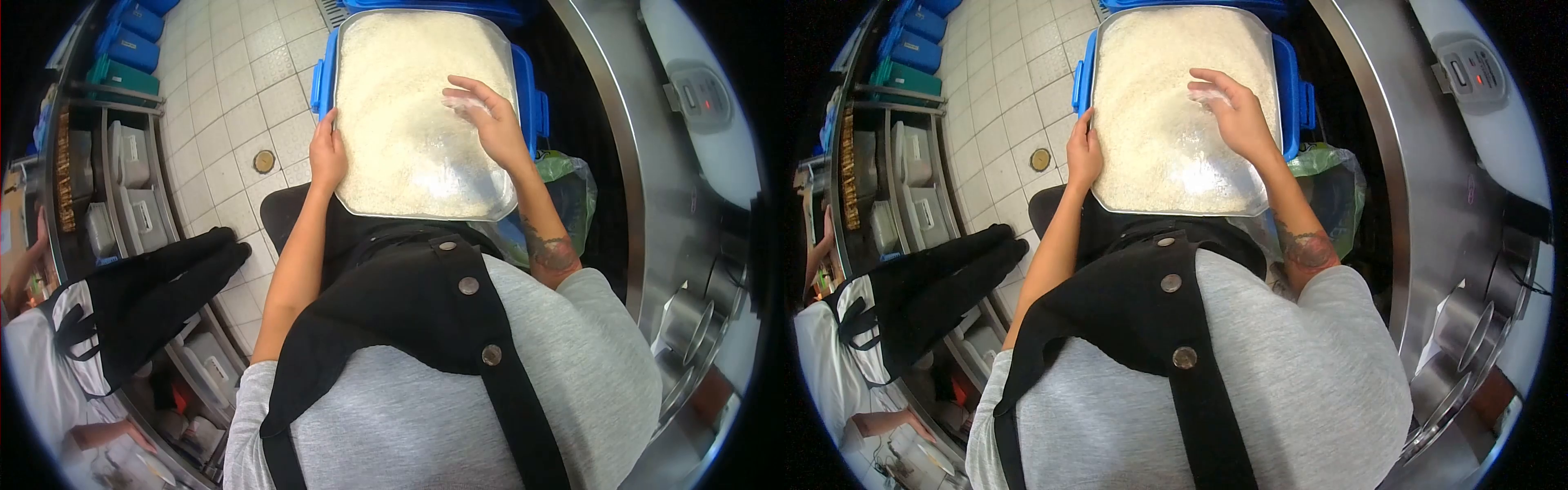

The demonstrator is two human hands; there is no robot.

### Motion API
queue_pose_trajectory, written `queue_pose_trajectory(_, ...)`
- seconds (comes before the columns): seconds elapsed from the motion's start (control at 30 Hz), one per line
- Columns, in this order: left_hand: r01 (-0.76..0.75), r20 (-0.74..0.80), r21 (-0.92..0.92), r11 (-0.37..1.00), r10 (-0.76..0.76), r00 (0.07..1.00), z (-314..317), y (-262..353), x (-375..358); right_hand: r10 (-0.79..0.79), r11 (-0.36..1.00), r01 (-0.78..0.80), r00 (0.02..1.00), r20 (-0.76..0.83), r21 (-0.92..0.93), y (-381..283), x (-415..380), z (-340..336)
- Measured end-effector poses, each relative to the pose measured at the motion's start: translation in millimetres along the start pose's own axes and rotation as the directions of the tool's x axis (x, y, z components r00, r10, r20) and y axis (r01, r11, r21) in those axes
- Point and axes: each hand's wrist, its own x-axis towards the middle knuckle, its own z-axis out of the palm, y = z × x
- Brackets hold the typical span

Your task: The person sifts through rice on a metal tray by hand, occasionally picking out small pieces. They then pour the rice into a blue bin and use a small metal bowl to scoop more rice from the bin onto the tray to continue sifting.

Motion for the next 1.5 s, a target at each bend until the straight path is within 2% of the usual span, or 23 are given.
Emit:
queue_pose_trajectory(0.07, -0.002, -0.007, 0.001, 1.0, 0.002, 1.0, -1, 2, 0, 0.008, 0.999, -0.008, 1.0, 0.007, 0.051, -3, 1, 1)
queue_pose_trajectory(0.27, 0.005, 0.005, -0.011, 1.0, -0.005, 1.0, -2, 2, -1, 0.014, 0.997, -0.021, 0.996, -0.084, -0.08, 14, 7, 14)
queue_pose_trajectory(0.33, 0.003, 0.003, -0.013, 1.0, -0.003, 1.0, -1, 2, 0, -0.202, 0.878, 0.149, 0.977, -0.071, -0.454, 21, 10, 30)
queue_pose_trajectory(0.37, 0.001, 0.006, -0.014, 1.0, -0.001, 1.0, 0, 2, 0, -0.267, 0.828, 0.198, 0.962, -0.059, -0.524, 41, 13, 44)
queue_pose_trajectory(0.5, -0.01, 0.003, -0.019, 1.0, 0.01, 1.0, -2, 1, 0, -0.321, 0.733, 0.277, 0.946, 0.043, -0.622, 64, 22, 118)
queue_pose_trajectory(0.57, 0.003, 0.009, -0.02, 1.0, -0.002, 1.0, -2, 3, -1, -0.321, 0.548, 0.354, 0.926, 0.2, -0.758, 71, 30, 153)
queue_pose_trajectory(0.6, 0.007, 0.005, -0.038, 0.999, -0.007, 1.0, -2, 4, 0, -0.325, 0.548, 0.357, 0.924, 0.201, -0.756, 75, 34, 167)
queue_pose_trajectory(0.67, 0.012, -0.003, -0.052, 0.999, -0.012, 1.0, -3, 7, 1, -0.294, 0.383, 0.335, 0.928, 0.23, -0.861, 85, 45, 189)
queue_pose_trajectory(0.73, 0.05, 0.021, -0.087, 0.995, -0.048, 0.999, -4, 10, 1, -0.358, 0.396, 0.348, 0.911, 0.206, -0.85, 92, 60, 196)
queue_pose_trajectory(0.8, 0.019, 0.009, -0.067, 0.998, -0.018, 1.0, -3, 5, 0, -0.323, 0.235, 0.283, 0.925, 0.2, -0.93, 98, 77, 194)
queue_pose_trajectory(0.83, 0.01, 0.011, -0.055, 0.998, -0.01, 1.0, -3, 5, 0, -0.319, 0.238, 0.284, 0.926, 0.201, -0.929, 101, 86, 189)
queue_pose_trajectory(0.9, 0.001, 0.013, -0.042, 0.999, 0.0, 1.0, -3, 3, -1, -0.295, 0.088, 0.156, 0.947, 0.124, -0.984, 106, 104, 167)
queue_pose_trajectory(1.03, 0.007, 0.008, -0.025, 1.0, -0.006, 1.0, -4, 6, -1, -0.293, 0.177, 0.075, 0.956, 0.02, -0.981, 124, 114, 123)
queue_pose_trajectory(1.1, 0.018, 0.008, -0.023, 1.0, -0.018, 1.0, -3, 6, -1, -0.414, 0.347, 0.122, 0.909, -0.035, -0.93, 120, 96, 106)
queue_pose_trajectory(1.13, 0.018, 0.005, -0.022, 1.0, -0.018, 1.0, -3, 4, -1, -0.413, 0.344, 0.12, 0.91, -0.036, -0.931, 115, 82, 99)
queue_pose_trajectory(1.2, 0.015, 0.008, -0.024, 1.0, -0.015, 1.0, -3, 3, -1, -0.383, 0.564, 0.31, 0.919, 0.091, -0.765, 101, 48, 88)
queue_pose_trajectory(1.23, 0.012, 0.009, -0.023, 1.0, -0.012, 1.0, -3, 4, -1, -0.382, 0.562, 0.307, 0.92, 0.089, -0.768, 98, 32, 82)
queue_pose_trajectory(1.3, 0.012, 0.009, -0.022, 1.0, -0.012, 1.0, -4, 4, -1, -0.242, 0.706, 0.402, 0.911, 0.335, -0.583, 95, 8, 70)
queue_pose_trajectory(1.33, 0.007, 0.004, -0.026, 1.0, -0.006, 1.0, -4, 3, -1, -0.241, 0.706, 0.403, 0.91, 0.338, -0.582, 94, 2, 63)
queue_pose_trajectory(1.4, 0.005, -0.003, -0.032, 0.999, -0.005, 1.0, -2, 2, -2, -0.05, 0.832, 0.258, 0.917, 0.396, -0.492, 87, -5, 47)
queue_pose_trajectory(1.43, 0.004, -0.001, -0.031, 1.0, -0.004, 1.0, -2, 1, -2, -0.011, 0.869, 0.169, 0.947, 0.322, -0.466, 81, -3, 42)
queue_pose_trajectory(1.47, 0.001, 0.0, -0.03, 1.0, -0.001, 1.0, -2, 1, -1, -0.011, 0.868, 0.169, 0.947, 0.322, -0.467, 63, 2, 37)
queue_pose_trajectory(1.5, 0.0, -0.001, -0.03, 1.0, 0.0, 1.0, -2, 1, -1, 0.184, 0.917, -0.074, 0.95, 0.251, -0.393, 37, 9, 32)
